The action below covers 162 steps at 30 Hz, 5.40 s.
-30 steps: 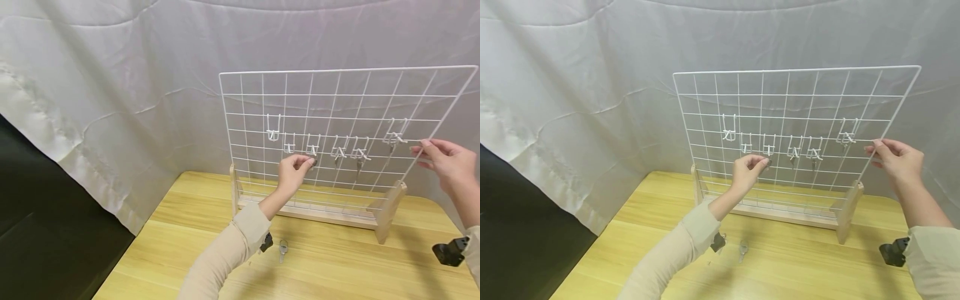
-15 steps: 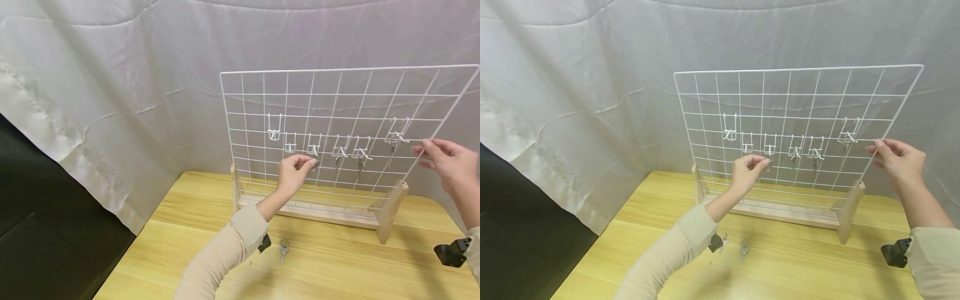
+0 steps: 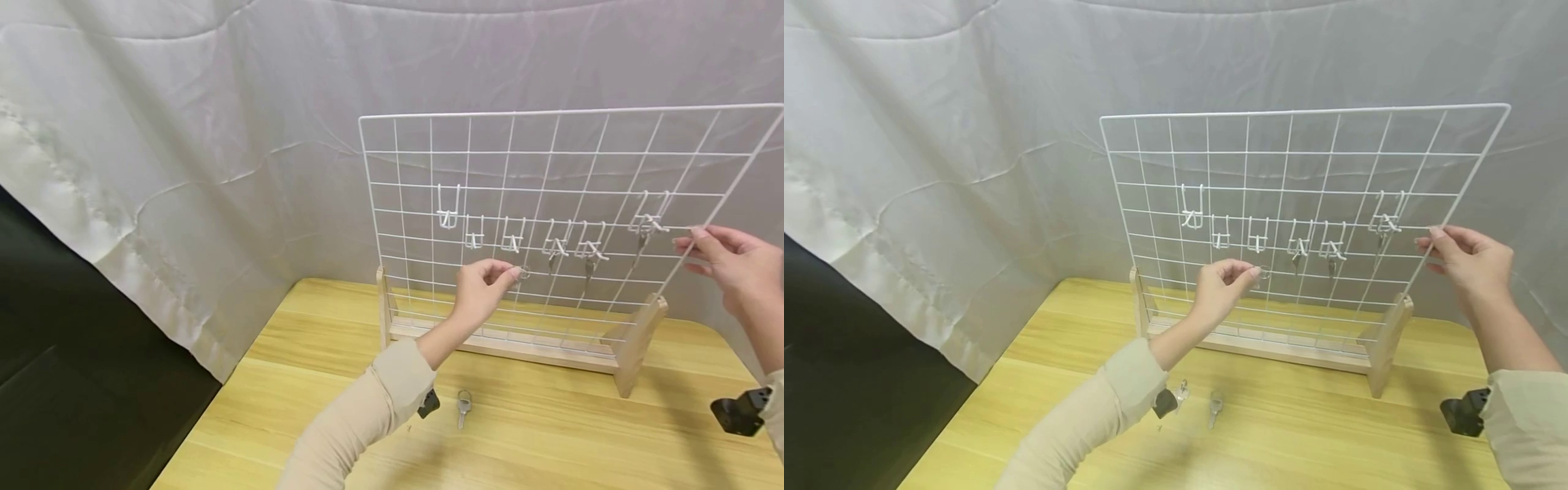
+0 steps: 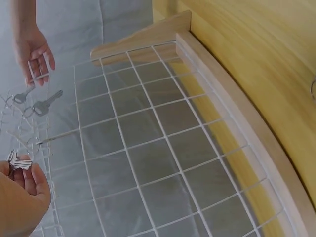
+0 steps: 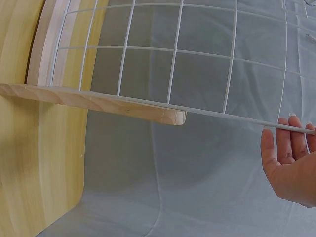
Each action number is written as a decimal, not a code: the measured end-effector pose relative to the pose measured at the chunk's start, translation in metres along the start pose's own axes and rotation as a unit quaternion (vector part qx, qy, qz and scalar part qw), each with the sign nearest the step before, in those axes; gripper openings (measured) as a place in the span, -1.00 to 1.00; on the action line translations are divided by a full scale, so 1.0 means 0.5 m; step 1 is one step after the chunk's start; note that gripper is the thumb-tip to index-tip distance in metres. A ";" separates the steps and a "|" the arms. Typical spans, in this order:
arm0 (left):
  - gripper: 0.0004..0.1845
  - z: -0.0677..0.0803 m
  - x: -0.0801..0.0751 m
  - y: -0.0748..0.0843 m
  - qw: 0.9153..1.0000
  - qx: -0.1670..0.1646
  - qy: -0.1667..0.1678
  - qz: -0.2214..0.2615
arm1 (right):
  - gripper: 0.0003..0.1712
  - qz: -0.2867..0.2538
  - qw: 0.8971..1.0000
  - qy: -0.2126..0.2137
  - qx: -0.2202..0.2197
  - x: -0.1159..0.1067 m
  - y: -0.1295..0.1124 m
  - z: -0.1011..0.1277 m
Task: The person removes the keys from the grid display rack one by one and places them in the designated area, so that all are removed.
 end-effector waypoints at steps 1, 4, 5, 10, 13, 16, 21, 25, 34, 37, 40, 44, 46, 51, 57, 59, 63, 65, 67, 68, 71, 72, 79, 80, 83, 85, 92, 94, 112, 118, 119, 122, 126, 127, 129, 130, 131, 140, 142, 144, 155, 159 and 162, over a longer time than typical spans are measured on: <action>-0.82 0.003 0.001 -0.002 1.000 -0.003 -0.001 0.000 | -0.96 0.003 1.000 0.001 -0.001 0.000 0.000 0.000; -0.81 0.014 0.004 -0.012 1.000 -0.014 -0.007 0.003 | -0.96 0.004 1.000 0.003 -0.004 -0.001 -0.001 0.000; -0.81 0.017 0.005 -0.017 1.000 -0.018 -0.009 0.006 | -0.96 0.000 1.000 0.003 -0.005 -0.001 -0.002 0.001; -0.82 0.038 0.009 -0.042 0.999 -0.044 -0.009 0.025 | -0.93 -0.038 0.999 -0.005 -0.007 0.000 -0.004 0.003; -0.82 0.049 0.009 -0.058 0.998 -0.058 -0.005 0.033 | -0.92 -0.048 0.999 -0.004 -0.003 0.000 -0.002 0.004; -0.83 0.056 0.008 -0.068 0.998 -0.058 -0.005 0.032 | -0.93 -0.042 0.999 0.000 -0.001 -0.002 0.003 0.005; -0.83 0.071 0.007 -0.084 0.997 -0.077 0.007 0.021 | -0.97 -0.034 0.999 0.004 0.005 -0.006 0.008 0.005; -0.83 0.086 0.012 -0.101 0.994 -0.103 0.015 0.028 | -0.97 -0.035 0.999 0.005 0.004 -0.007 0.005 0.002; -0.82 0.138 0.038 -0.150 0.987 -0.148 0.018 0.060 | -0.96 -0.053 0.999 0.000 0.008 0.001 0.005 -0.001; -0.82 0.159 0.051 -0.164 0.985 -0.156 0.008 0.067 | -0.97 -0.057 0.998 0.003 0.009 0.000 0.007 -0.001; -0.83 0.178 0.059 -0.177 0.985 -0.158 0.004 0.065 | -0.97 -0.062 0.998 0.004 0.007 -0.002 0.007 -0.003; -0.85 0.193 0.063 -0.192 0.985 -0.158 0.009 0.069 | -0.96 -0.065 0.998 0.006 0.006 -0.002 0.004 -0.003; -0.86 0.200 0.063 -0.198 0.985 -0.157 0.009 0.069 | -0.96 -0.064 0.998 0.007 0.004 -0.002 0.004 -0.002; -0.85 0.222 0.066 -0.214 0.983 -0.169 0.003 0.064 | -0.94 -0.040 0.999 0.013 -0.003 -0.009 0.008 -0.004; -0.85 0.253 0.071 -0.236 0.978 -0.197 0.018 0.060 | -0.93 -0.020 1.000 0.020 -0.005 -0.010 0.007 -0.007; -0.86 0.263 0.073 -0.242 0.976 -0.205 0.026 0.062 | -0.93 -0.020 1.000 0.020 -0.003 -0.009 0.007 -0.007; -0.87 0.282 0.080 -0.254 0.973 -0.216 0.033 0.074 | -0.94 -0.029 0.999 0.014 0.002 -0.009 0.007 -0.006; -0.89 0.291 0.084 -0.259 0.972 -0.217 0.030 0.080 | -0.94 -0.032 0.999 0.011 0.004 -0.011 0.008 -0.006; -0.89 0.299 0.087 -0.263 0.971 -0.219 0.030 0.087 | -0.93 -0.033 0.999 0.009 0.006 -0.012 0.009 -0.007; -0.89 0.303 0.088 -0.265 0.970 -0.221 0.031 0.092 | -0.93 -0.031 0.999 0.008 0.006 -0.012 0.009 -0.007; -0.90 0.315 0.090 -0.273 0.967 -0.234 0.035 0.096 | -0.91 -0.020 1.000 0.010 0.005 -0.013 0.009 -0.007; -0.91 0.318 0.091 -0.276 0.965 -0.240 0.037 0.097 | -0.91 -0.021 1.000 0.009 0.003 -0.012 0.009 -0.007; -0.95 0.343 0.094 -0.287 0.959 -0.272 0.037 0.077 | -0.93 -0.031 0.999 0.009 -0.005 -0.010 0.006 -0.003; -0.95 0.347 0.095 -0.287 0.957 -0.277 0.040 0.073 | -0.93 -0.033 0.999 0.008 -0.005 -0.009 0.007 -0.003; -0.95 0.357 0.098 -0.286 0.952 -0.297 0.044 0.050 | -0.94 -0.025 1.000 0.010 -0.004 -0.011 0.007 -0.002; -0.93 0.362 0.099 -0.283 0.950 -0.308 0.043 0.024 | -0.93 -0.020 1.000 0.010 -0.005 -0.012 0.007 -0.001; -0.92 0.371 0.104 -0.281 0.939 -0.341 0.040 -0.012 | -0.95 -0.041 0.999 0.000 -0.007 -0.008 0.004 -0.001; -0.91 0.373 0.105 -0.282 0.937 -0.347 0.038 -0.021 | -0.94 -0.047 0.999 -0.001 -0.008 -0.005 0.002 0.000; -0.78 0.361 0.099 -0.279 0.940 -0.302 -0.022 -0.160 | -0.96 -0.003 0.999 0.034 -0.006 -0.011 0.006 0.000; -0.77 0.361 0.096 -0.281 0.941 -0.292 -0.033 -0.169 | -0.94 -0.042 0.999 0.018 -0.007 -0.007 0.006 0.001; -0.76 0.361 0.096 -0.282 0.941 -0.290 -0.036 -0.171 | -0.95 -0.041 0.999 0.017 -0.007 -0.007 0.006 0.001; -0.73 0.362 0.095 -0.288 0.941 -0.294 -0.040 -0.166 | -0.96 -0.030 0.999 0.021 -0.004 -0.009 0.005 0.001; -0.71 0.361 0.094 -0.290 0.942 -0.295 -0.044 -0.153 | -0.97 -0.040 0.999 0.016 0.001 -0.008 0.006 0.000; -0.70 0.360 0.094 -0.289 0.942 -0.294 -0.047 -0.156 | -0.96 -0.045 0.999 0.014 0.002 -0.007 0.006 0.000; -0.66 0.359 0.093 -0.287 0.940 -0.292 -0.055 -0.165 | -0.95 -0.054 0.998 0.009 0.004 -0.005 0.007 0.000; -0.63 0.359 0.093 -0.286 0.939 -0.292 -0.059 -0.170 | -0.95 -0.050 0.999 0.010 0.004 -0.005 0.006 0.000; -0.60 0.360 0.093 -0.285 0.938 -0.292 -0.067 -0.175 | -0.95 -0.045 0.999 0.012 0.003 -0.005 0.006 0.001; -0.54 0.367 0.095 -0.282 0.931 -0.280 -0.103 -0.211 | -0.94 -0.049 0.999 0.012 -0.002 -0.001 0.002 0.006; -0.51 0.367 0.094 -0.282 0.931 -0.279 -0.105 -0.212 | -0.93 -0.044 0.999 0.014 -0.001 -0.001 0.002 0.007; -0.48 0.366 0.093 -0.281 0.930 -0.278 -0.107 -0.214 | -0.91 -0.041 0.999 0.015 -0.002 -0.002 0.002 0.007; -0.65 0.355 0.084 -0.276 0.920 -0.285 -0.114 -0.242 | -0.92 -0.035 0.999 0.011 -0.005 -0.003 0.006 0.005; -0.50 0.344 0.072 -0.268 0.929 -0.279 -0.114 -0.216 | -0.94 -0.017 1.000 0.012 -0.007 -0.004 0.008 0.003; -0.48 0.330 0.065 -0.262 0.940 -0.269 -0.119 -0.174 | -0.96 -0.006 1.000 0.015 -0.011 -0.007 0.010 0.002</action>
Point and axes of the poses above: each hand's wrist, its own z-axis away from the middle knuckle, its own x-axis out of the palm, y = z × x, the point moved 7 cm from there along -z, towards the middle knuckle, and after that the axes turned 10 degrees about x, right-handed, at the moved point
